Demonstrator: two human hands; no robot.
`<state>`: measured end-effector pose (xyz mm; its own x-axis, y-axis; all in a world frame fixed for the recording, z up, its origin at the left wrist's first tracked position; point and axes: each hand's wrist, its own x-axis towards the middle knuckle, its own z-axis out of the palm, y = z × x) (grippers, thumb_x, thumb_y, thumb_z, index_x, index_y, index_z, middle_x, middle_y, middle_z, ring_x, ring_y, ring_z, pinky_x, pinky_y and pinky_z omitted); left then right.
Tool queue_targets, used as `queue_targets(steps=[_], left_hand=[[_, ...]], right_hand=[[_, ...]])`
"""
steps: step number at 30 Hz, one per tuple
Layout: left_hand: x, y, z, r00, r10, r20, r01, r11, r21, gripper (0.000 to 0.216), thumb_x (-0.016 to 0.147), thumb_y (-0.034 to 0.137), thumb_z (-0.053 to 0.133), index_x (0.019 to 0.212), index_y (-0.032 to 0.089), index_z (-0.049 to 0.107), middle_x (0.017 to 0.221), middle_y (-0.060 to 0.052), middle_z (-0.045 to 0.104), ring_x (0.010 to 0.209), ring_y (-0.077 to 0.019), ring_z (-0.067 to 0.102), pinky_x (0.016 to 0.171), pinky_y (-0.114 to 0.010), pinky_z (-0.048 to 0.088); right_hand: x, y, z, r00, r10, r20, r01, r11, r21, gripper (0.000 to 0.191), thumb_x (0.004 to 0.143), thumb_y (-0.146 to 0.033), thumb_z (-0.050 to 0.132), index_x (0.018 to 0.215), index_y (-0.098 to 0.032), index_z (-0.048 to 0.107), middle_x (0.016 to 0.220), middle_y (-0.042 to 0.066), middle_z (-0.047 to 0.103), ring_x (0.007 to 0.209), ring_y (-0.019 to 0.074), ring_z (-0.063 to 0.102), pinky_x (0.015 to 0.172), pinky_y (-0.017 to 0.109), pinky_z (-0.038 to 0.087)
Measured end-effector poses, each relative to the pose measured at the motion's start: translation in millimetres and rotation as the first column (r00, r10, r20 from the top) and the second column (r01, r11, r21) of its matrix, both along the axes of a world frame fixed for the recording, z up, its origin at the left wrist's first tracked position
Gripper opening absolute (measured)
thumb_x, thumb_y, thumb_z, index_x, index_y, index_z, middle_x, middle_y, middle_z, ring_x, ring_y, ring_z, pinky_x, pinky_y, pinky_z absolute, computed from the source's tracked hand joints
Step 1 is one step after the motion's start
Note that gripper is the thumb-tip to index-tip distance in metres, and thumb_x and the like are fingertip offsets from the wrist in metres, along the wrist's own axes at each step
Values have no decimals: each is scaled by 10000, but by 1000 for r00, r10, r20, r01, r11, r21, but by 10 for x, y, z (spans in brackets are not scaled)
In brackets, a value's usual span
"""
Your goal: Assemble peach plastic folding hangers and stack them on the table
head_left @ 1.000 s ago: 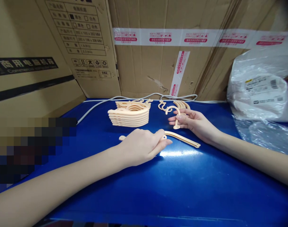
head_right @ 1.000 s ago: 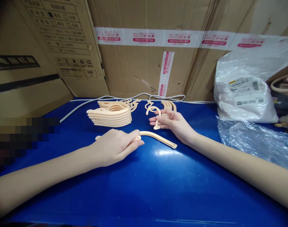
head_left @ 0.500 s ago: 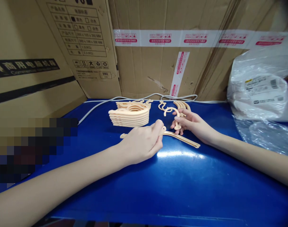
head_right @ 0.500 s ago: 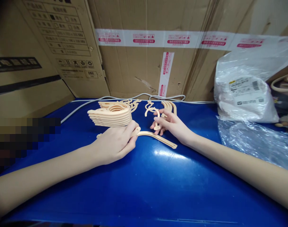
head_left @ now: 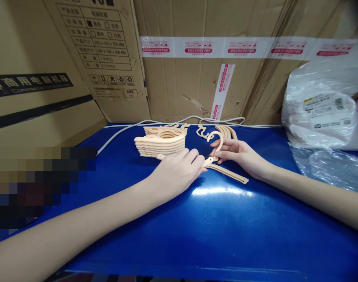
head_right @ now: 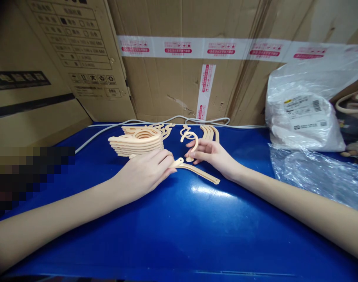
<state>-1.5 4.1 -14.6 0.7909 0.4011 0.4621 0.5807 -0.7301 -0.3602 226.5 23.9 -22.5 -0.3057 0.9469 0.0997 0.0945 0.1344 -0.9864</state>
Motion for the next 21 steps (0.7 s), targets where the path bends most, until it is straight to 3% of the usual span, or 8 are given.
queue_targets(steps=[4,9,12,16,21], left_hand=[[8,14,-30,999,26,-20,-26,1000,1,310,1010,337,347,844,149,530,748,-34,577,688,-185,556,551,-299,333],[18,37,-42,999,-27,-29,26,999,-38,311,1013,329,330,866,146,533,779,-38,576,719,-195,558,589,-305,373],[10,34,-25,1000,1,9,0,988,-157,317,1018,338,304,897,152,530,805,-31,571,709,-177,549,577,-289,373],[-7,30,-2,998,31,63,-5,930,-366,277,1014,295,297,902,161,513,845,-23,566,735,-159,541,630,-282,398],[-6,31,11,991,13,133,47,898,-437,190,970,215,338,877,159,493,845,-28,553,776,-169,516,673,-297,399]], right_hand=[[-5,-5,14,1000,26,5,-26,1000,2,263,752,-322,734,936,-188,602,885,46,743,814,159,672,715,284,499],[9,3,34,998,54,-33,-56,998,-35,250,770,-310,722,943,-186,590,862,46,741,780,139,663,691,258,492],[27,18,56,995,45,-85,-52,995,-87,234,731,-282,755,883,-183,606,872,34,729,743,121,650,657,236,498],[54,40,70,991,-5,-135,-14,990,-138,232,676,-247,797,812,-176,623,869,10,706,696,100,640,641,226,522],[79,52,55,979,-30,-201,-3,987,-159,260,666,-222,801,838,-193,607,855,1,710,753,125,669,709,258,538]])
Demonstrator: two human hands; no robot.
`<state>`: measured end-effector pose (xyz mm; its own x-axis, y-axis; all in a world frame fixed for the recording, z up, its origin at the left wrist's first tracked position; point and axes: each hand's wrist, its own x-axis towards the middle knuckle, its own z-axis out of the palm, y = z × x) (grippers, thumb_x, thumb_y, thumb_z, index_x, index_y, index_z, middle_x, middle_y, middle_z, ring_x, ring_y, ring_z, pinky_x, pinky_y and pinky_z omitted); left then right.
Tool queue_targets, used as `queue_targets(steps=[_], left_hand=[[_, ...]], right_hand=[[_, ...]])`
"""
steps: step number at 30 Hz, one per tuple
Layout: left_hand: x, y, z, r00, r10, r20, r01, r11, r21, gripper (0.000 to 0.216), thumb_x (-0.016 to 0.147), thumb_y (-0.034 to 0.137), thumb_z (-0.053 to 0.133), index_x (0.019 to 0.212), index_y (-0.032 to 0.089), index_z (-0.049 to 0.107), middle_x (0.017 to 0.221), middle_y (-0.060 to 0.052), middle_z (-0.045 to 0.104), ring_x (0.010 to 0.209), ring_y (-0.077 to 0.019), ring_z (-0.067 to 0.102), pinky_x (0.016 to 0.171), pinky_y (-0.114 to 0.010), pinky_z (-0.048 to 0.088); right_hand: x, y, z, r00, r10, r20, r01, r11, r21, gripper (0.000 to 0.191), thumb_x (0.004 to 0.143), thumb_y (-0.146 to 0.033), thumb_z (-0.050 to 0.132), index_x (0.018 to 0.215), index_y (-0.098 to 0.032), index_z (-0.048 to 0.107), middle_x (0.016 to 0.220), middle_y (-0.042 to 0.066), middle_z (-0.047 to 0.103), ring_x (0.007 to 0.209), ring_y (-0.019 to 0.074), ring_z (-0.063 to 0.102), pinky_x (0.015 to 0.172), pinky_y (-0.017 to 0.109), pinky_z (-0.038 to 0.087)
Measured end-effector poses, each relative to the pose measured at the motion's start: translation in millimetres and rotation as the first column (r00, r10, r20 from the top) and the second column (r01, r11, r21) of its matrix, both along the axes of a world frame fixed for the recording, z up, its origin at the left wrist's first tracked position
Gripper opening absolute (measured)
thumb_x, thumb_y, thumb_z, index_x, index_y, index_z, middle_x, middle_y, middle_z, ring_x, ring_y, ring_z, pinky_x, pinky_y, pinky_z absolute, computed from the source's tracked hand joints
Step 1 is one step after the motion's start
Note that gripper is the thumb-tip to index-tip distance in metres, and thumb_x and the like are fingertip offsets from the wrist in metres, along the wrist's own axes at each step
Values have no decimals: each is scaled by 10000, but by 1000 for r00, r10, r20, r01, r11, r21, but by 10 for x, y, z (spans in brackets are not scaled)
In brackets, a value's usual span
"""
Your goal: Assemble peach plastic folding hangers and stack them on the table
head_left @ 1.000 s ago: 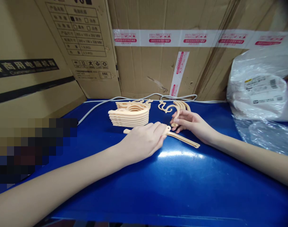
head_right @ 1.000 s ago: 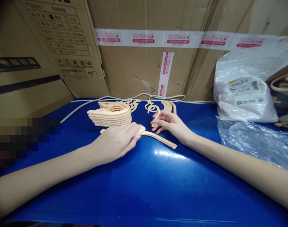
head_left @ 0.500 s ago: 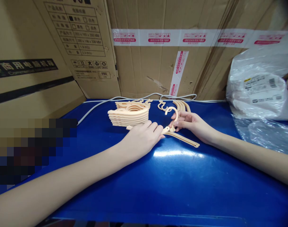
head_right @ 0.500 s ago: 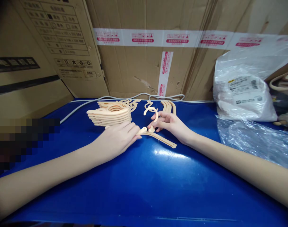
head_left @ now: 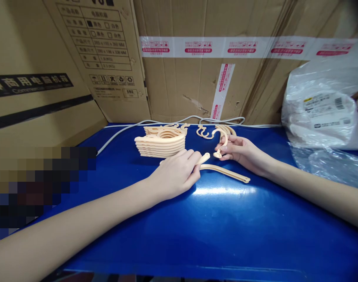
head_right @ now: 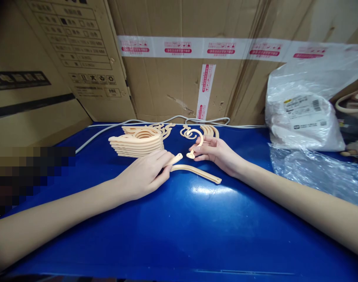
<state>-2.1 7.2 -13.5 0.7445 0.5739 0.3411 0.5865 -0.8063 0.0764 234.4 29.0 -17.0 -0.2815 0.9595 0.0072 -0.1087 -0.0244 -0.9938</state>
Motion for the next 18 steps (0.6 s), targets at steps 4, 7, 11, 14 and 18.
queue_targets(steps=[4,7,11,14,18], left_hand=[[9,-17,19,999,-45,11,45,999,3,199,968,198,332,875,151,502,849,-37,556,759,-164,504,664,-289,399],[8,-25,30,997,-74,4,74,997,19,210,980,193,320,908,144,512,857,-45,564,753,-162,506,666,-284,407],[5,-15,22,994,-112,-1,112,992,56,221,997,188,307,972,131,518,871,-54,577,762,-169,513,680,-288,416],[8,-5,2,995,-97,3,97,994,47,237,1008,211,299,1011,131,521,904,-57,583,803,-180,522,712,-298,426],[8,-9,-24,996,-90,1,89,995,45,242,1013,220,293,1042,133,517,910,-55,585,818,-190,529,714,-305,432]], right_hand=[[-3,-16,3,998,-44,-42,44,999,0,282,675,-209,791,825,-205,552,849,2,719,758,138,677,718,271,535],[-22,-38,10,999,-47,-25,47,999,6,286,686,-213,784,842,-203,545,825,5,720,736,134,672,691,259,531],[-38,-47,11,999,-43,-15,43,999,16,301,675,-208,795,861,-194,558,825,13,722,727,131,669,650,240,530],[-30,-35,6,1000,-24,-1,24,1000,10,323,660,-206,804,891,-192,578,843,16,718,726,128,670,639,236,535],[-12,-14,-3,999,22,29,-22,1000,2,358,643,-220,813,913,-204,579,860,-1,706,711,121,669,628,241,535]])
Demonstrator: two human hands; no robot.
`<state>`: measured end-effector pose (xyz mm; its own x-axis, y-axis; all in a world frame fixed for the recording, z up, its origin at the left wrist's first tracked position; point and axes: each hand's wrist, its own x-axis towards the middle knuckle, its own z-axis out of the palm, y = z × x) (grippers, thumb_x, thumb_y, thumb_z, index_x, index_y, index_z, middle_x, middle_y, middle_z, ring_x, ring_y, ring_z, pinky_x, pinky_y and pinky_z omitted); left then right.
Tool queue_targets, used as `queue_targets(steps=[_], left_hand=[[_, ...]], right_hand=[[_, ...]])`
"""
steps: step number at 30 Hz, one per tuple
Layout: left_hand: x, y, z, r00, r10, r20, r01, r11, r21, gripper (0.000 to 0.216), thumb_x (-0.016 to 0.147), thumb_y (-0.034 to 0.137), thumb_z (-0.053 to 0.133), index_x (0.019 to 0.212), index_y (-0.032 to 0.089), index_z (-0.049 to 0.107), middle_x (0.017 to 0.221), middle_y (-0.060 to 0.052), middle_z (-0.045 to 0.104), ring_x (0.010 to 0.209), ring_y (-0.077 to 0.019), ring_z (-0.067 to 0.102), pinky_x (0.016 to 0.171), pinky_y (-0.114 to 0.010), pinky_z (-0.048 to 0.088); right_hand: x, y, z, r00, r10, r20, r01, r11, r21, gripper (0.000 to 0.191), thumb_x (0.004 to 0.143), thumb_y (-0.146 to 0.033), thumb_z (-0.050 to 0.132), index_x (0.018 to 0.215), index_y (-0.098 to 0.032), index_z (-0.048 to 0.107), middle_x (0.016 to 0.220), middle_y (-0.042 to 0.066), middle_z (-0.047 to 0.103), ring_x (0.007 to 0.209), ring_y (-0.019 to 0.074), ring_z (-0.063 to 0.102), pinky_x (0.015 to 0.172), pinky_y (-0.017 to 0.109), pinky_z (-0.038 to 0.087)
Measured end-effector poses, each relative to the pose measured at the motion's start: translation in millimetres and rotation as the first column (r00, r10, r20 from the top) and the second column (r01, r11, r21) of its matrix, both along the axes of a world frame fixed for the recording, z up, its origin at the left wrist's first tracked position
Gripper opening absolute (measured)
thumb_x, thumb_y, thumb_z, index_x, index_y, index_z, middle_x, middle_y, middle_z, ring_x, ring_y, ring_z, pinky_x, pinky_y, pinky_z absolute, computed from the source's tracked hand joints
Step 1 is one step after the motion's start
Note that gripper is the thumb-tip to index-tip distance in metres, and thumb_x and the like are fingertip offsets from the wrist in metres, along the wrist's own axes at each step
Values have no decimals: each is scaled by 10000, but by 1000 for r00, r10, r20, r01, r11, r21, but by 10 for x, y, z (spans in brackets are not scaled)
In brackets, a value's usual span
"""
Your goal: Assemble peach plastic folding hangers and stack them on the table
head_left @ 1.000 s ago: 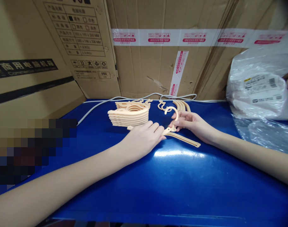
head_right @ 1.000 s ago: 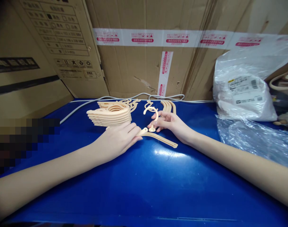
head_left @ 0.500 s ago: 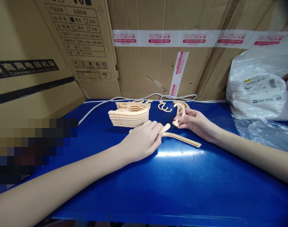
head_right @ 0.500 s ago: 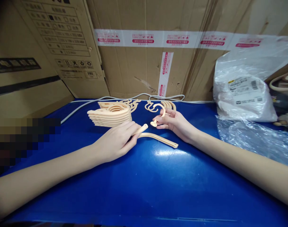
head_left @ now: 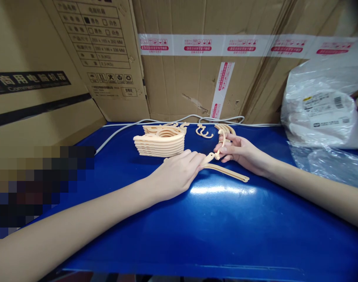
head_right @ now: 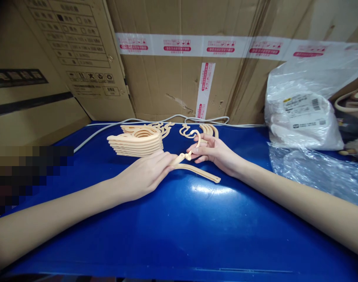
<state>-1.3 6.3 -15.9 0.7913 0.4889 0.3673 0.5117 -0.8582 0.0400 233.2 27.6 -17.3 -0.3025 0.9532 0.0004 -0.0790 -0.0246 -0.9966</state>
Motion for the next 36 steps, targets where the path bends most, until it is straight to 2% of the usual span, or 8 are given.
queue_targets(steps=[7,17,25,36], left_hand=[[-14,0,-15,999,-36,25,36,999,-8,201,1011,210,327,1071,137,505,909,-44,586,808,-181,538,698,-288,427],[-15,12,-40,1000,-24,15,24,1000,17,213,1016,215,323,1100,143,505,919,-43,588,829,-177,550,689,-279,428],[-22,-4,-49,998,-36,-43,42,987,155,280,1021,227,321,1203,102,494,923,-61,596,845,-185,555,703,-290,441],[-29,-7,-69,998,-44,-48,56,964,261,259,1008,227,377,1146,74,533,850,-54,592,833,-189,559,699,-282,434]], right_hand=[[7,0,-8,999,37,-22,-37,999,0,390,680,-218,801,987,-218,560,838,-23,695,588,73,611,604,227,516],[0,-9,-6,999,48,-13,-48,999,-5,409,690,-236,792,1020,-214,551,815,-25,677,559,75,559,584,247,483],[5,-11,-1,997,72,21,-72,997,-7,411,706,-256,788,1043,-215,555,801,-30,669,547,72,530,575,251,461],[-1,-19,-23,993,61,104,-67,997,47,463,705,-292,783,1091,-203,544,799,-13,659,541,79,523,575,265,425]])
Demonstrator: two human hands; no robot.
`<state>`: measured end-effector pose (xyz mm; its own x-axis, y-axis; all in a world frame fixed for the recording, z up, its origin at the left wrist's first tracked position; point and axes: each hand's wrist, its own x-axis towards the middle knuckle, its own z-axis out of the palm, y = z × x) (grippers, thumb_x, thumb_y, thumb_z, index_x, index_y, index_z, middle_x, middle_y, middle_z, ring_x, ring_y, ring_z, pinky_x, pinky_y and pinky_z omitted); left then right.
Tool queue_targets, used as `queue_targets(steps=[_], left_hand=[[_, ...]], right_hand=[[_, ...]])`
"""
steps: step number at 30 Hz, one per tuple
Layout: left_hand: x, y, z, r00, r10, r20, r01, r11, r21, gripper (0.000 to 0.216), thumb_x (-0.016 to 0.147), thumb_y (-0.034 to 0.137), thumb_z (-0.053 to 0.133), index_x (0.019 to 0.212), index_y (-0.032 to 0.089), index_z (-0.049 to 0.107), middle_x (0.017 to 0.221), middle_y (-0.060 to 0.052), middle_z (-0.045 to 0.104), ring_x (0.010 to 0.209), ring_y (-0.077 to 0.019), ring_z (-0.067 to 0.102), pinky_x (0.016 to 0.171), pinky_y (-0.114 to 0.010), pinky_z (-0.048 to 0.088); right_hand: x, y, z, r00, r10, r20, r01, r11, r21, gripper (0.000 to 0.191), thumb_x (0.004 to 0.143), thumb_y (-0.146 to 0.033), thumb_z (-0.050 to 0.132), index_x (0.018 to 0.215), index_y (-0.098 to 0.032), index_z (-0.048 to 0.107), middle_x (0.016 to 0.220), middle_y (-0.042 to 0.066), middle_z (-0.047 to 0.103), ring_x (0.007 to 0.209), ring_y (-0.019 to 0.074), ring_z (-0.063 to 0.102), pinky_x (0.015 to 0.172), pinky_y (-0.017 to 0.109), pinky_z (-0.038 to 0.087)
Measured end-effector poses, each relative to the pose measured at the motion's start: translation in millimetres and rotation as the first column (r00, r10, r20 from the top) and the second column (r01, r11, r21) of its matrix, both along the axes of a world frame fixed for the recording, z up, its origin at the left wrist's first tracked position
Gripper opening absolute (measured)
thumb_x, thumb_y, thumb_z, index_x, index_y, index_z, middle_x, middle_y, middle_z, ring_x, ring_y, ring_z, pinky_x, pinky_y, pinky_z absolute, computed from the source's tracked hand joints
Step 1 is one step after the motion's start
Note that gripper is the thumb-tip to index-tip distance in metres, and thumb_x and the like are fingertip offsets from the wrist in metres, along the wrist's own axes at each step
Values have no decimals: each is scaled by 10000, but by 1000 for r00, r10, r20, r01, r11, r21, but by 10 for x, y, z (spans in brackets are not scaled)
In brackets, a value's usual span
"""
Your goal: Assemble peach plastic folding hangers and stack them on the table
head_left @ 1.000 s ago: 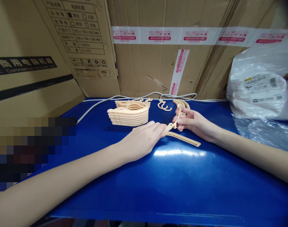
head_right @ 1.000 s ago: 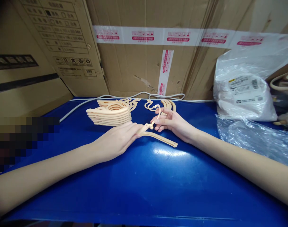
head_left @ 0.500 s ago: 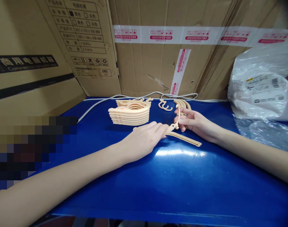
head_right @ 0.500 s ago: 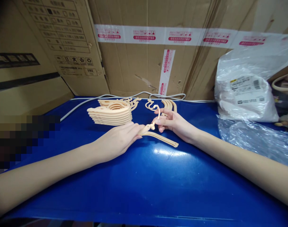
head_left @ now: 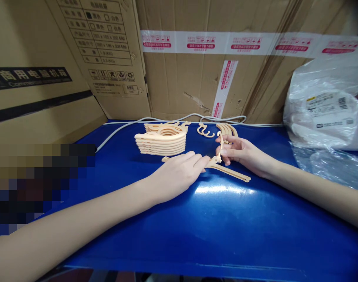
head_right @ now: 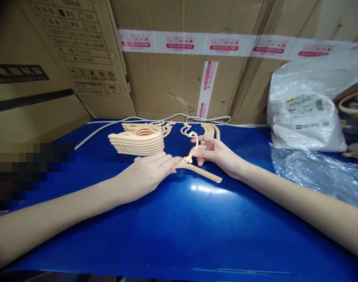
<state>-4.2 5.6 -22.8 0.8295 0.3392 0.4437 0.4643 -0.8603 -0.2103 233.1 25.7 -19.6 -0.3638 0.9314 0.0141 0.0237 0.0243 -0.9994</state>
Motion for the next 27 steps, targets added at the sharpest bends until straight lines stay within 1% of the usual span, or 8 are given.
queue_targets(steps=[7,12,16,19,22,27], left_hand=[[-7,-6,29,999,14,-36,-13,999,41,277,1003,170,353,1182,54,529,874,-64,610,795,-192,547,686,-304,427],[-11,-9,33,997,36,-69,-33,999,38,288,999,128,316,1182,64,529,874,-61,614,795,-190,543,685,-302,415],[-2,-13,21,995,48,-91,-47,999,6,281,1002,143,322,1174,80,535,872,-56,615,804,-190,548,680,-302,412],[3,-15,13,995,61,-84,-62,998,-17,298,1017,202,313,1176,85,536,878,-57,617,797,-190,559,681,-308,417],[10,-17,9,993,86,-86,-89,995,-35,313,1022,240,308,1171,94,542,856,-51,614,764,-190,567,662,-311,414],[35,-37,6,988,110,-107,-117,991,-61,299,1017,242,324,1160,105,549,855,-51,618,753,-190,579,653,-307,421]], right_hand=[[-9,-4,-7,999,17,27,-18,999,40,442,724,-303,765,1085,-211,527,781,-24,656,541,83,493,595,274,405],[-27,-25,-6,1000,9,19,-10,998,68,502,749,-279,741,1174,-236,478,757,-41,644,552,91,490,619,280,404],[-32,-35,-2,1000,2,26,-4,997,80,550,745,-276,735,1216,-247,451,734,-47,631,558,103,492,600,286,399],[-31,-34,-4,1000,-13,28,10,995,95,589,744,-275,732,1252,-243,437,741,-45,628,563,103,498,595,287,400],[-33,-35,-11,1000,-18,21,15,993,118,591,746,-271,729,1260,-243,439,764,-41,626,567,102,496,580,282,399],[-37,-34,-13,999,-20,40,14,992,127,576,780,-268,698,1298,-243,447,744,-43,613,577,105,501,598,288,409]])
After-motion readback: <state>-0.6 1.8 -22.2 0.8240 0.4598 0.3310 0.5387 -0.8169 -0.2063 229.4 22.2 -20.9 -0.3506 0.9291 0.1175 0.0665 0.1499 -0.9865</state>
